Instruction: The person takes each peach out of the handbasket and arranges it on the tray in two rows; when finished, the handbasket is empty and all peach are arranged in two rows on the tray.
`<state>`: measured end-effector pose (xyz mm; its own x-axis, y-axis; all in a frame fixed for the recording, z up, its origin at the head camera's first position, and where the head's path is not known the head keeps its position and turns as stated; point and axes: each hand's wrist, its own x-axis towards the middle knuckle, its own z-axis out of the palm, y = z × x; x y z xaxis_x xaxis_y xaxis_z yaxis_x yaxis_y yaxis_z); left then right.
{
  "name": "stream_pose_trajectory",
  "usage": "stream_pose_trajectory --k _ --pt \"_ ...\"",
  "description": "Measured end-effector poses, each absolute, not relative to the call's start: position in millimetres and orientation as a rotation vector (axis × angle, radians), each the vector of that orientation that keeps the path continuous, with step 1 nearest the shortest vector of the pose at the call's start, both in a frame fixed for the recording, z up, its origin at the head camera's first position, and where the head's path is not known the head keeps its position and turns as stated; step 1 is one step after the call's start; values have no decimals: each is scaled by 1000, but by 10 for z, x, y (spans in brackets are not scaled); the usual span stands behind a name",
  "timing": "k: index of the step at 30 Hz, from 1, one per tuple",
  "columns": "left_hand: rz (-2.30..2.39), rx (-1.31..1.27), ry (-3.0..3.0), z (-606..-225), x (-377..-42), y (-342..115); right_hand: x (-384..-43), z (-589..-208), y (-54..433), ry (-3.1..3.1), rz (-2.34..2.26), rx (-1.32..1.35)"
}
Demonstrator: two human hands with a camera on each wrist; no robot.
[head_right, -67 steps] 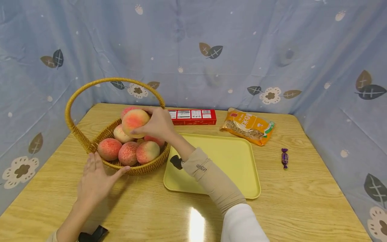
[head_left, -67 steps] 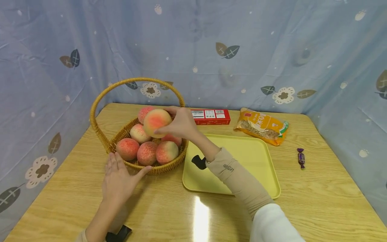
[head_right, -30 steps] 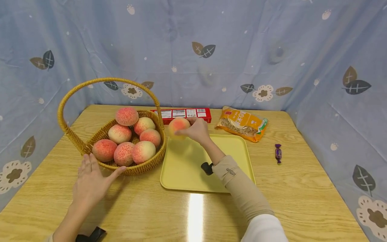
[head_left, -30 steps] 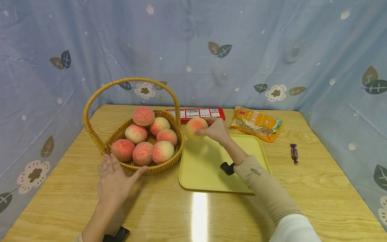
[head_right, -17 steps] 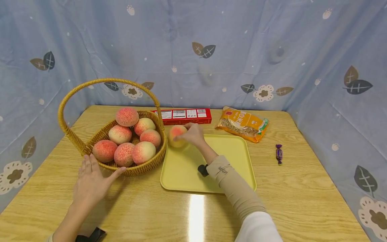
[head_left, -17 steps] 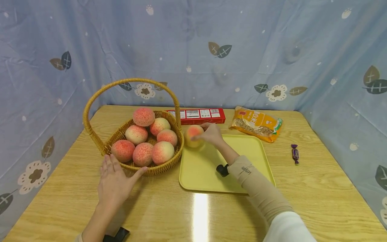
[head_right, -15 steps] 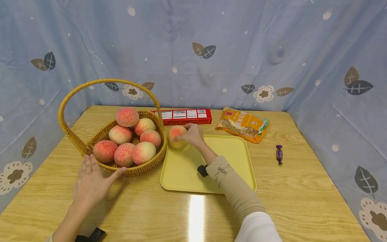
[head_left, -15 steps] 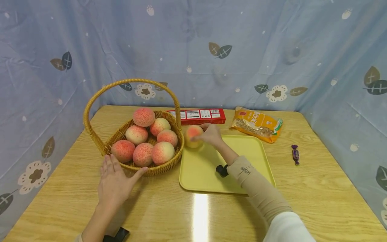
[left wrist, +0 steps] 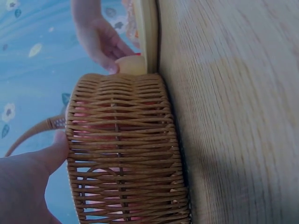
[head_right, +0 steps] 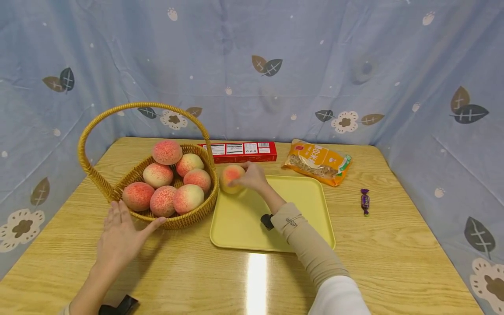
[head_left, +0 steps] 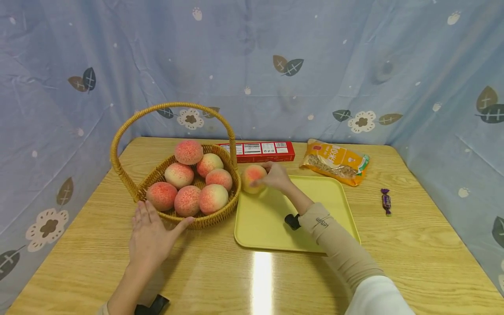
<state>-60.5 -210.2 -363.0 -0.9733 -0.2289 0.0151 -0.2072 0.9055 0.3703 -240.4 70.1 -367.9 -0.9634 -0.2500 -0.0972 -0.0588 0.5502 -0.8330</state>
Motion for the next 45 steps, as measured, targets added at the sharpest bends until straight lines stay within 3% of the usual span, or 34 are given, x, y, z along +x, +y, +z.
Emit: stream_pose_trajectory --k 9,18,26,45 --pt "-559 323 -3014 -3629 -614 -2114 -2392 -3539 735 2642 -1308 -390" --pt "-598 318 -3000 -3605 -617 -2121 -2088 -3158 482 2555 -1592 -694" --pt "-582 304 -2984 -3572 -648 -2129 -1892 -3207 110 2618 -1038 -1091" --pt "-586 320 -3006 -3590 -620 -2105 -1824 -3361 -76 2681 -783 -1055"
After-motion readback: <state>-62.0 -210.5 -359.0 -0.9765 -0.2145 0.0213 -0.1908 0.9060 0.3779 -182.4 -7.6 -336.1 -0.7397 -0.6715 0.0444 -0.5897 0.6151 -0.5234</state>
